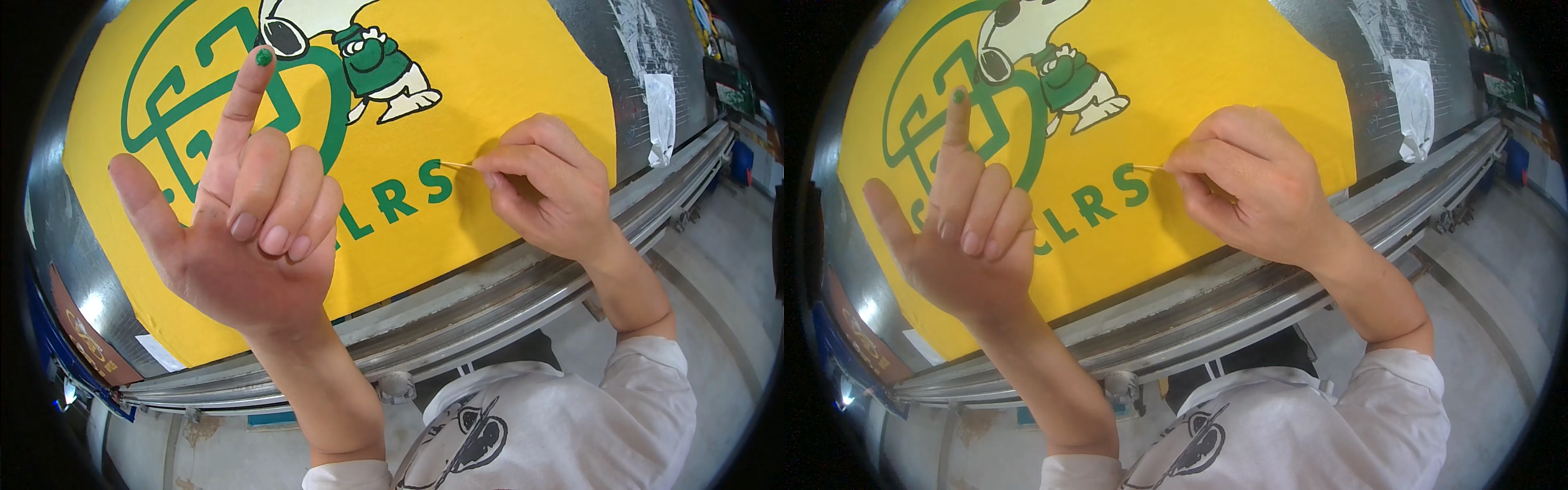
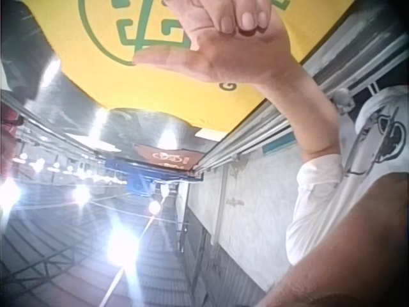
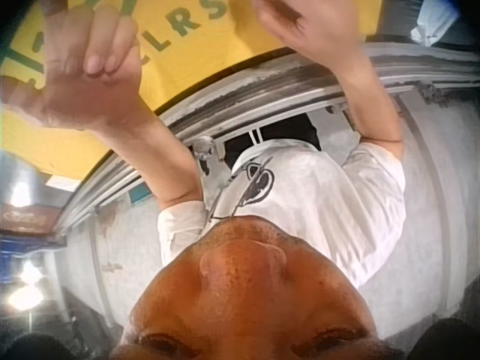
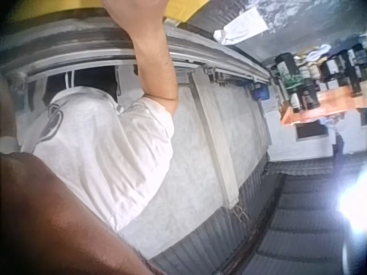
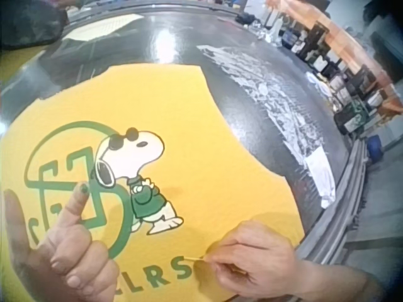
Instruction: The person uses a small stick to apply green paint to the letters of a logo on a yellow surface. They carefully trace the outlines of the letters to fill them in, working on a single design at a time.
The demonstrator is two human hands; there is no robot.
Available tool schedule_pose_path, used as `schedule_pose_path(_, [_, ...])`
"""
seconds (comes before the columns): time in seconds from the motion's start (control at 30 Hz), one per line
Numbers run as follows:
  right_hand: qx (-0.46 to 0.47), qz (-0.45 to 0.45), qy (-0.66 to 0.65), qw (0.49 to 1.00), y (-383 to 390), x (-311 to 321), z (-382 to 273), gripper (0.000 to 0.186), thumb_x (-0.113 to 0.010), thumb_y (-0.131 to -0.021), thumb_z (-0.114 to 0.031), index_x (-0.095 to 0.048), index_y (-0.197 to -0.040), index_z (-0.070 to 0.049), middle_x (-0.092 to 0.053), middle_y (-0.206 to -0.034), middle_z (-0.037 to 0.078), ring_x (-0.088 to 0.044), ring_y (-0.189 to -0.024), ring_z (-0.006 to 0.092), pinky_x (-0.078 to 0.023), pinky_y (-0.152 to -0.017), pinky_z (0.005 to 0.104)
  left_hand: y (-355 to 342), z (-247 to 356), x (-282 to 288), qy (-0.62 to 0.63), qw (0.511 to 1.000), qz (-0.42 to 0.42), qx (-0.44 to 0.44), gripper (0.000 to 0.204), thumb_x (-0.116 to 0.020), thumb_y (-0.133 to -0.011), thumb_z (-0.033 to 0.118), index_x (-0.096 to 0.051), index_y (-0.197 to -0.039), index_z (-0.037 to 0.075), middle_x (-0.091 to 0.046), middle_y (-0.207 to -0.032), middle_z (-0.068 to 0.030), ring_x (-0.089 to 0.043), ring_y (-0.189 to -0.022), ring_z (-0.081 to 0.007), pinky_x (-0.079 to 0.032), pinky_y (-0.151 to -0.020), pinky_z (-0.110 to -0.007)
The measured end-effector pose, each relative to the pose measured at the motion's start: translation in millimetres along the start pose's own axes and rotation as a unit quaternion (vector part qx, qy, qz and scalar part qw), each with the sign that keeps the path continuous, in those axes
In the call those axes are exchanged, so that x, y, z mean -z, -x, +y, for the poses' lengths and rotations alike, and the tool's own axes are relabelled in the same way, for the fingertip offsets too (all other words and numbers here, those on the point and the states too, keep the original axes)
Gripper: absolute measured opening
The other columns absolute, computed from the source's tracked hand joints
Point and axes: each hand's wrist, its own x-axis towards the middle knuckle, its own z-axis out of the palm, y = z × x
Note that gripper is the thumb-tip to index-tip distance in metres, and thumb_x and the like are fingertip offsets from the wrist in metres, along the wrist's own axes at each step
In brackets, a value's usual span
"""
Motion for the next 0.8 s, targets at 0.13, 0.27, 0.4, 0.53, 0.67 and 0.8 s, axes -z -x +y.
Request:
schedule_pose_path(0.13, [0.008,-0.003,0.000,1.000,-2.0,0.5,1.9,0.025,-0.076,-0.075,0.012,-0.075,-0.097,-0.001,-0.067,-0.091,0.010,-0.064,-0.075,0.0205,-0.048,-0.060,0.0298,-1.2,0.3,1.1,0.002,1.000,-0.011,-0.004,0.098,-0.040,-0.107,0.072,-0.028,-0.160,-0.009,-0.047,-0.071,0.0016,-0.044,-0.057,-0.0098,-0.041,-0.051,-0.026])
schedule_pose_path(0.27, [-0.001,0.023,0.002,1.000,-3.7,-4.1,1.5,0.026,-0.077,-0.071,0.010,-0.074,-0.093,-0.004,-0.065,-0.085,0.007,-0.063,-0.074,0.0226,-0.048,-0.063,0.0332,-2.2,0.4,3.3,0.001,1.000,-0.019,-0.006,0.099,-0.038,-0.107,0.072,-0.027,-0.161,-0.009,-0.047,-0.071,0.0013,-0.045,-0.057,-0.0103,-0.042,-0.051,-0.026])
schedule_pose_path(0.4, [-0.001,0.031,0.008,0.999,-4.7,-5.9,1.4,0.026,-0.078,-0.070,0.008,-0.074,-0.091,-0.006,-0.064,-0.083,0.005,-0.062,-0.073,0.0237,-0.049,-0.065,0.0348,-2.4,0.2,2.7,0.000,1.000,-0.017,-0.006,0.099,-0.037,-0.107,0.073,-0.027,-0.161,-0.010,-0.047,-0.070,0.0012,-0.045,-0.057,-0.0102,-0.042,-0.051,-0.026])
schedule_pose_path(0.53, [0.002,0.027,0.006,1.000,-4.3,-5.6,2.3,0.026,-0.078,-0.070,0.008,-0.074,-0.091,-0.006,-0.065,-0.084,0.005,-0.063,-0.074,0.0237,-0.049,-0.065,0.0348,-2.4,-0.3,2.5,-0.001,1.000,-0.014,-0.007,0.099,-0.037,-0.107,0.073,-0.028,-0.161,-0.009,-0.047,-0.070,0.0013,-0.045,-0.056,-0.0100,-0.042,-0.051,-0.026])
schedule_pose_path(0.67, [0.005,0.030,0.005,1.000,-4.3,-5.8,3.0,0.026,-0.078,-0.070,0.007,-0.074,-0.092,-0.006,-0.065,-0.084,0.005,-0.063,-0.075,0.0238,-0.049,-0.066,0.0350,-2.4,-0.2,2.1,-0.006,1.000,-0.012,-0.007,0.100,-0.037,-0.106,0.074,-0.028,-0.161,-0.009,-0.047,-0.070,0.0014,-0.045,-0.056,-0.0099,-0.042,-0.051,-0.026])
schedule_pose_path(0.8, [0.008,0.025,0.008,1.000,-4.3,-5.6,2.9,0.025,-0.078,-0.071,0.007,-0.074,-0.092,-0.005,-0.065,-0.083,0.005,-0.062,-0.074,0.0235,-0.048,-0.065,0.0349,-2.6,-0.8,2.0,-0.006,1.000,-0.012,-0.006,0.100,-0.038,-0.106,0.073,-0.028,-0.161,-0.010,-0.047,-0.070,0.0014,-0.045,-0.056,-0.0099,-0.042,-0.051,-0.026])
